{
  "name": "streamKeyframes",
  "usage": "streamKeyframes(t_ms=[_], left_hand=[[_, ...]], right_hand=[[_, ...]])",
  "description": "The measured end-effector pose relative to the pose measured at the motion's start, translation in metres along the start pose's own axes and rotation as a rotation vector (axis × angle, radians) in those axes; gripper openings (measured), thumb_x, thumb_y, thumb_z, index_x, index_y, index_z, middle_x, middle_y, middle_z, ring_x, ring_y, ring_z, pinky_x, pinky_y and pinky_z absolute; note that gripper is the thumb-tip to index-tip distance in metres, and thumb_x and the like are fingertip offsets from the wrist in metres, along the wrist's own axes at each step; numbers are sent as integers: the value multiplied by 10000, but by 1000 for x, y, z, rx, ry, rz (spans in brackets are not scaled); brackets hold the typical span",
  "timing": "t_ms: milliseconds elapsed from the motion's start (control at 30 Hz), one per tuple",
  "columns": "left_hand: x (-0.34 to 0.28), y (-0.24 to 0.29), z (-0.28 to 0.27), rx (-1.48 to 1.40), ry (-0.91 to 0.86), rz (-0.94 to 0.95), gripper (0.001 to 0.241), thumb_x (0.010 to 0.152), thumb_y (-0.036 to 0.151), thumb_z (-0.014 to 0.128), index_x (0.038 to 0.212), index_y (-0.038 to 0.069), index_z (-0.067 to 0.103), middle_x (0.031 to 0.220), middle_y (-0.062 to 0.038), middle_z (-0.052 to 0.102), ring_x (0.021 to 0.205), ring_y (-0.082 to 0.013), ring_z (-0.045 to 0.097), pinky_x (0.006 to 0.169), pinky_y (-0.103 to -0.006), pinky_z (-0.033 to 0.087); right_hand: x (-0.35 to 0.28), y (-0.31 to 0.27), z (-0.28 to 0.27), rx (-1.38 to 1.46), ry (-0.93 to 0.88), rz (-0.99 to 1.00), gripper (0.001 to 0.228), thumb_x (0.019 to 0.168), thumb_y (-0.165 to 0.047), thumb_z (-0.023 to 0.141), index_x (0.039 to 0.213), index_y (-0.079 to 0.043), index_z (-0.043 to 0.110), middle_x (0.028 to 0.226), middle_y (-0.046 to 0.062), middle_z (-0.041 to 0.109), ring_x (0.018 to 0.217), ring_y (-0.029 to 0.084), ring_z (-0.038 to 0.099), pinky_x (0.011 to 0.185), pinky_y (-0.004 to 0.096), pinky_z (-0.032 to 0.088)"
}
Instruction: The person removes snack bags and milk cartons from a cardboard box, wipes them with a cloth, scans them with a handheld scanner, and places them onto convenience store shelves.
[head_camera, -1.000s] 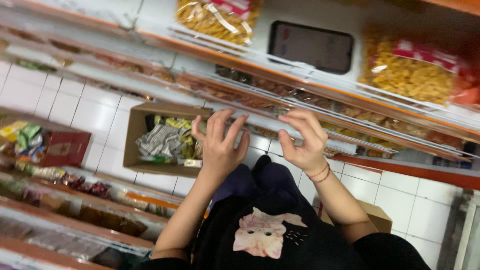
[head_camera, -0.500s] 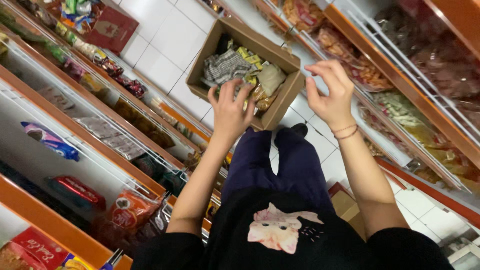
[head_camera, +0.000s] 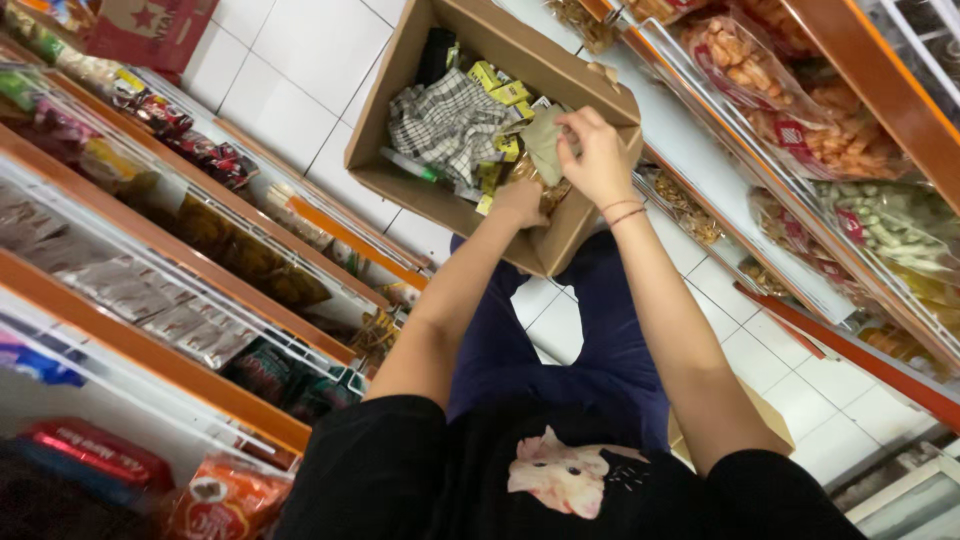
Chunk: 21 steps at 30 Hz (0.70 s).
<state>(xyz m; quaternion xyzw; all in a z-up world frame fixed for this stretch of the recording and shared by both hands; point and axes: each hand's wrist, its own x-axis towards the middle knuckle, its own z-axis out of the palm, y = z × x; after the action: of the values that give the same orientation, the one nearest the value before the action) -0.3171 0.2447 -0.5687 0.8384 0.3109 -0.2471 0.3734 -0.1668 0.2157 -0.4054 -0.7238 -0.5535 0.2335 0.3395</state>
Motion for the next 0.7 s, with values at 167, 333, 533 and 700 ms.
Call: streamKeyframes(t_ms=[167,333,533,700], left_hand=[[23,2,25,113,202,-14,204,819,152,711,1000,84,774,1057,-145,756,996,-321,745,846,-450,594],[16,-3,6,-9,149,-76,270,821,245,744,1003,46,756,1071,-182,729,1014,-336,719,851,-457,576],[35,10,28,25,108,-43,249,801,147,687,1012,43,768,1097,-189,733,1019,-344,722,852,-467,577],[39,-15,24,-233,375,225,256,698,113,719,921,-11,740,876,-258,712,838,-390,712,745,-453,581]], right_hand=[[-9,22,10,56,-24,68,195,895,-4,658,1081,-20,715,964,144,666,857,268,702,797,372,569],[-14,40,8,128,-19,113,182,919,4,650,1086,-12,721,934,117,664,846,218,692,761,321,562],[-17,54,10,174,-13,179,188,926,8,654,1095,-15,732,915,75,660,797,151,651,717,271,530],[-20,61,10,210,13,185,169,947,17,653,1092,-21,729,926,50,655,811,119,649,729,244,538]])
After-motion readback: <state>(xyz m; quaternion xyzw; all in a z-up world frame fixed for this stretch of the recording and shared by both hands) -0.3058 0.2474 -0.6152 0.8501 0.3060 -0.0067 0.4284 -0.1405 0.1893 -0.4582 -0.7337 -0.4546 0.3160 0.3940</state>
